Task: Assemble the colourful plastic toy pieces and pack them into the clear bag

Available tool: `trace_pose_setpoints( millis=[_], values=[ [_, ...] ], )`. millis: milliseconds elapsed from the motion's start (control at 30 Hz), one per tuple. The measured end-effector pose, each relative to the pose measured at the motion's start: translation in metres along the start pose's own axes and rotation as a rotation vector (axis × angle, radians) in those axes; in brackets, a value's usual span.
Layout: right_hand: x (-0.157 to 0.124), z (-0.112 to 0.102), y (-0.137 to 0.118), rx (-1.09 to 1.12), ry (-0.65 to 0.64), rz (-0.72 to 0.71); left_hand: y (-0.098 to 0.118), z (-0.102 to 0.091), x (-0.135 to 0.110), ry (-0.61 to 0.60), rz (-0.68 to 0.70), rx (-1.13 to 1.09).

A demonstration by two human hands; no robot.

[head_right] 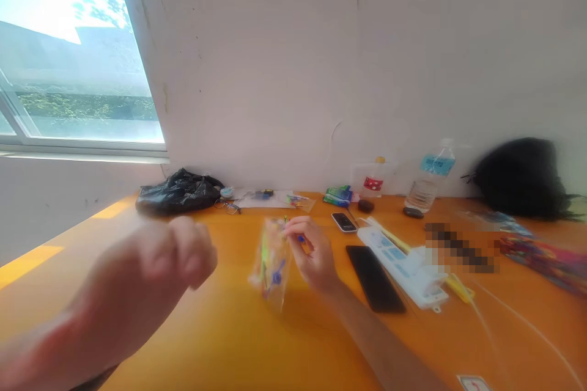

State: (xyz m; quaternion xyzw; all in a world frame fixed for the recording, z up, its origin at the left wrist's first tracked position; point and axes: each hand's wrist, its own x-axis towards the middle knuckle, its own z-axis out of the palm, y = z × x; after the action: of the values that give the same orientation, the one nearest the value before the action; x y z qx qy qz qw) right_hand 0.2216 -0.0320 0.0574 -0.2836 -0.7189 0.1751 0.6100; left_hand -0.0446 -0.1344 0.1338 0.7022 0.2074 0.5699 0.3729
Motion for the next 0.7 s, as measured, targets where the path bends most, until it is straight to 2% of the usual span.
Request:
trace_pose_setpoints(
  millis=[67,133,200,233,300,367,433,533,600,700],
  values=[
    [0.0,0.0,-0.002,-0.014,-0.043,-0.018,-0.032,0.005,0.032,0.005,-0.098,0.072],
    [0.0,0.001,-0.002,-0.021,-0.062,-0.021,-0.074,0.006,0.052,0.04,-0.253,0.176],
    [-0.002,0.002,-0.001,-0.001,-0.035,-0.003,-0.113,0.006,0.057,-0.004,-0.446,0.134],
    [-0.002,0.003,0.001,0.016,-0.019,0.017,-0.128,0.006,0.055,-0.055,-0.496,0.063],
    [-0.003,0.004,0.005,0.057,0.006,0.07,-0.147,0.006,0.047,-0.137,-0.509,-0.051],
    [-0.004,0.004,0.01,0.101,0.01,0.132,-0.152,0.006,0.042,-0.143,-0.476,-0.089],
    [-0.003,0.005,0.016,0.139,-0.02,0.212,-0.149,0.007,0.041,-0.061,-0.419,-0.075],
    [-0.002,0.004,0.024,0.136,-0.153,0.347,-0.144,0.006,0.042,0.041,-0.365,-0.054],
    [-0.001,0.003,0.026,0.091,-0.257,0.361,-0.142,0.004,0.042,0.033,-0.353,-0.047],
    [0.001,0.002,0.022,0.042,-0.252,0.292,-0.143,0.001,0.039,-0.007,-0.318,-0.019]
  ],
)
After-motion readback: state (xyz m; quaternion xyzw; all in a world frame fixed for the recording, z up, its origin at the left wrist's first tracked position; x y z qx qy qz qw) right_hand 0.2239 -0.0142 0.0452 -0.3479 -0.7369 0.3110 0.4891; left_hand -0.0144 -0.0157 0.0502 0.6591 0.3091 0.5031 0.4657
